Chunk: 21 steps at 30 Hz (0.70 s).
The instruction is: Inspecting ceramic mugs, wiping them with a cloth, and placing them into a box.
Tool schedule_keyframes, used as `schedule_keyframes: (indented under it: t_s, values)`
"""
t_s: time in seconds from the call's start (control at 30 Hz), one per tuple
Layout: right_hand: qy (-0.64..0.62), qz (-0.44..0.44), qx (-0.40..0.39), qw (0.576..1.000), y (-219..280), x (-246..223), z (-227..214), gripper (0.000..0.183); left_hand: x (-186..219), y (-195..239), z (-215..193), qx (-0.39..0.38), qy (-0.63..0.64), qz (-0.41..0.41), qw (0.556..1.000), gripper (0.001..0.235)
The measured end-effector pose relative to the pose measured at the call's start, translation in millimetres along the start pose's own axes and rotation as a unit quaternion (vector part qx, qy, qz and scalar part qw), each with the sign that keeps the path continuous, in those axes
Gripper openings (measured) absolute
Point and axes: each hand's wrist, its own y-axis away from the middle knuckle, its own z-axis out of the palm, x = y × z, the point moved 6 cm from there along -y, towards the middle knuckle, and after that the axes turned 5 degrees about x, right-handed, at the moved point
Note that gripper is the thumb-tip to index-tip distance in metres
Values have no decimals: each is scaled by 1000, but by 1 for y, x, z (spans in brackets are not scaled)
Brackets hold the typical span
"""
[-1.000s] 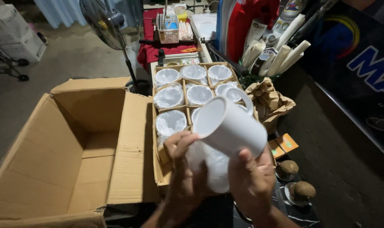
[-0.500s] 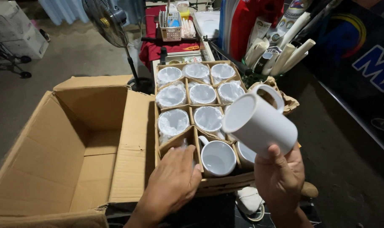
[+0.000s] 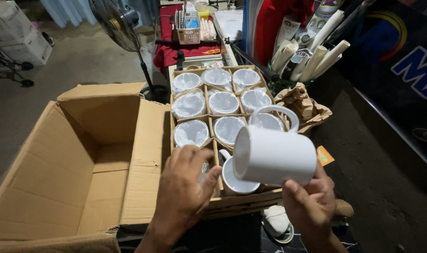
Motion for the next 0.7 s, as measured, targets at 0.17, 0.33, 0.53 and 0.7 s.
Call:
schedule_keyframes:
  t_s: [0.17,0.33,0.53,0.7]
  values:
    - [10,9,-131,991,16,-27,44,60,7,7,-1,-7,404,-54,913,77]
    - [284,-188,-293,893,5,-74,105,58,11,5,24,-63,551,-115,824,97]
    - [275,-337,-51,899,-40,-51,1,35,-25,13,57,23,720,-258,644,67]
    - [460,22,27,887,-64,132,-172,37,-31,2,42,143,810,-278,496,65]
